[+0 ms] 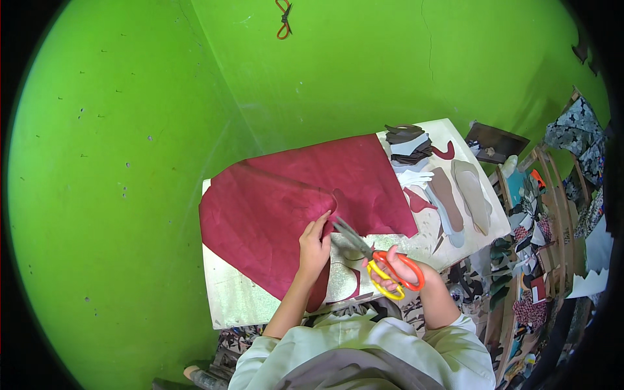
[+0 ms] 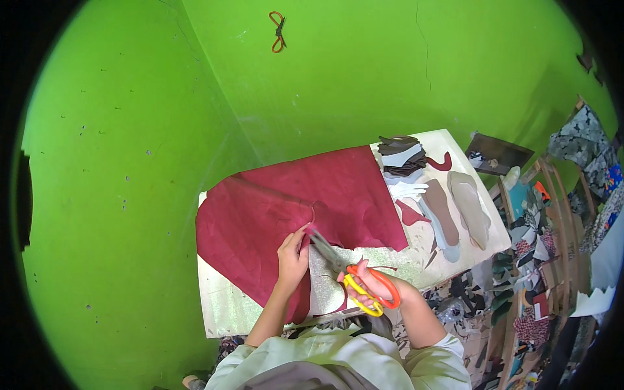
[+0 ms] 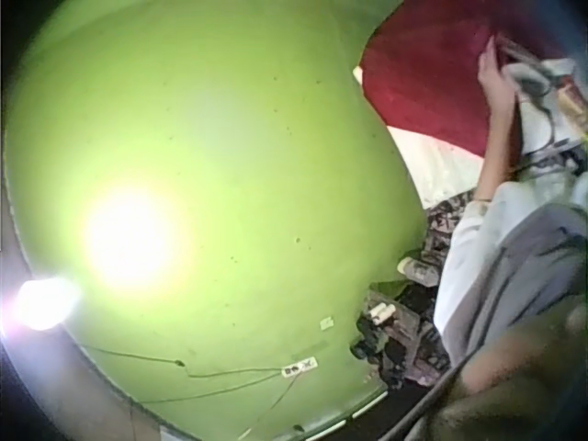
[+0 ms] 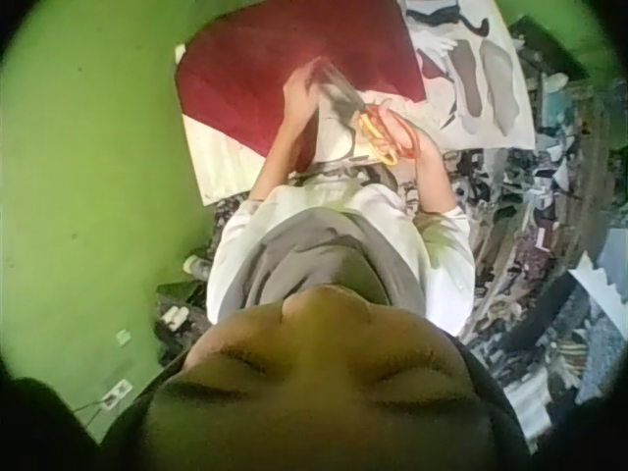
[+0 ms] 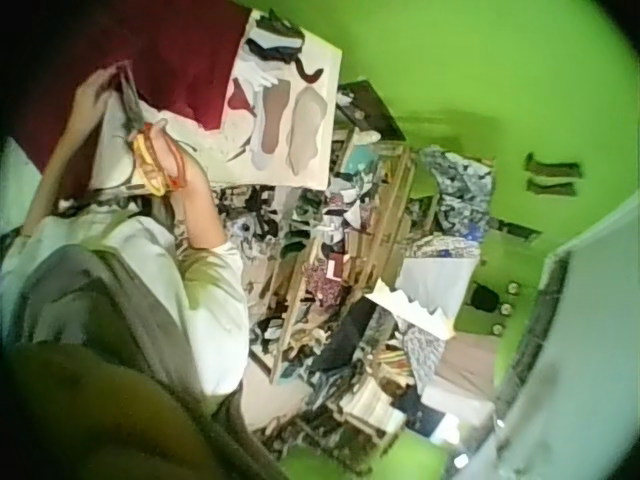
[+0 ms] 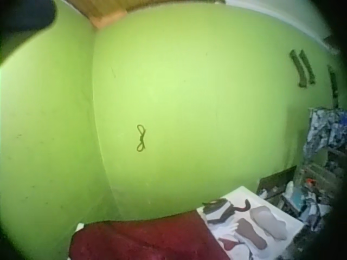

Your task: Cutting out shapes from a sheet of red fabric using scissors for shoe manufacturing.

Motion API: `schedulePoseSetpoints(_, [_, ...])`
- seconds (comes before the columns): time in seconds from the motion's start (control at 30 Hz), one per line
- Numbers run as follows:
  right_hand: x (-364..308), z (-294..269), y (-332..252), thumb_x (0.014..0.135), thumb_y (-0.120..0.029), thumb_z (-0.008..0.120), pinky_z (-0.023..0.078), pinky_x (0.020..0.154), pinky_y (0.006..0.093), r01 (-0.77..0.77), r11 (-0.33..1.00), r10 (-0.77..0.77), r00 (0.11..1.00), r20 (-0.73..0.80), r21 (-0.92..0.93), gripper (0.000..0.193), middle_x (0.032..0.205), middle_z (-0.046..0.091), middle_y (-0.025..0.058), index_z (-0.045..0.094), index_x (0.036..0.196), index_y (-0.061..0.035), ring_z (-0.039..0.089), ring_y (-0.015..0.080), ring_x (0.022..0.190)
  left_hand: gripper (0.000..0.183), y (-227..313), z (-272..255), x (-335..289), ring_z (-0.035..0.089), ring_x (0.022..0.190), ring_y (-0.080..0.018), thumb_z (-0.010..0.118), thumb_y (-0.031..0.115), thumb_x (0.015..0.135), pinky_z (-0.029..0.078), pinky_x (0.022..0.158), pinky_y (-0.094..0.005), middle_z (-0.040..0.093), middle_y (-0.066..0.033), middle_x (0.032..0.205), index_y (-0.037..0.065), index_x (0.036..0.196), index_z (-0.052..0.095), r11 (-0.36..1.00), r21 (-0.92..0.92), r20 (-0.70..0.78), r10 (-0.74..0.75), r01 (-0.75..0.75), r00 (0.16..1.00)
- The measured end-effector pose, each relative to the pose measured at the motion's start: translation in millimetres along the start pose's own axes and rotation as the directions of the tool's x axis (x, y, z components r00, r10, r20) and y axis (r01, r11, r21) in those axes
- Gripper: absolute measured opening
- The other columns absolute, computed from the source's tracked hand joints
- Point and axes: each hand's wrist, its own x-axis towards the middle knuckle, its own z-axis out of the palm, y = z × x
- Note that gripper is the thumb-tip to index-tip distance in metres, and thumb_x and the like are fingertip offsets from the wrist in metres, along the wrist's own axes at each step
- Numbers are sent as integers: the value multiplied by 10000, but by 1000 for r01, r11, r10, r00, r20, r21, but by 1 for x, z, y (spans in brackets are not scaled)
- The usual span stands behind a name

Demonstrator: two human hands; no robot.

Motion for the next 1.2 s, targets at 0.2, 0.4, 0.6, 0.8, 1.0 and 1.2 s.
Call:
schedulePoseSetpoints(0.2, [2,0,-5,796,-657,212,330,412,191,2,969,-96,926,-366,-249,709,685,407,25,391,1055,-22,366,69,469,504,11,-8,-3,425,539,-181,491,-71,665,383,541,-266,402,-94,640,82,1144,530,1000,24,-25,10,-9,1000])
schedulePoseSetpoints(0.4, [-5,7,5,750,-699,206,330,424,198,-14,995,-6,980,-197,-102,776,703,417,30,394,1090,-27,363,72,482,519,8,-5,-4,494,587,-265,504,-60,676,423,573,-332,438,-140,688,83,1174,502,995,93,0,24,-24,1000])
schedulePoseSetpoints(0.6, [0,26,3,745,-705,186,332,446,188,41,986,-62,990,-125,-163,788,703,414,35,393,1093,-28,370,70,491,547,-2,-2,1,486,577,-269,513,-67,661,420,568,-342,432,-146,691,96,1183,498,994,66,-44,90,-87,995])
schedulePoseSetpoints(0.8, [12,14,3,793,-667,201,337,428,195,64,964,-160,915,-371,-258,709,690,411,28,386,1055,-35,387,70,485,645,14,-14,1,467,562,-262,499,-94,641,419,557,-346,407,-133,672,179,1225,468,996,94,51,-4,-1,999])
schedulePoseSetpoints(1.0, [13,13,-6,792,-668,201,333,424,194,39,962,-143,915,-378,-269,716,678,406,23,391,1058,-31,382,66,479,665,17,-18,0,464,563,-261,492,-100,640,419,557,-350,402,-131,671,211,1227,466,996,86,51,11,-15,999])
schedulePoseSetpoints(1.2, [-27,27,-31,690,-748,236,323,427,192,91,963,-136,977,-164,-255,845,687,422,19,386,1122,-37,372,63,478,662,15,-15,4,481,582,-296,494,-93,651,432,571,-386,409,-144,709,236,1225,459,994,95,56,42,-48,998])
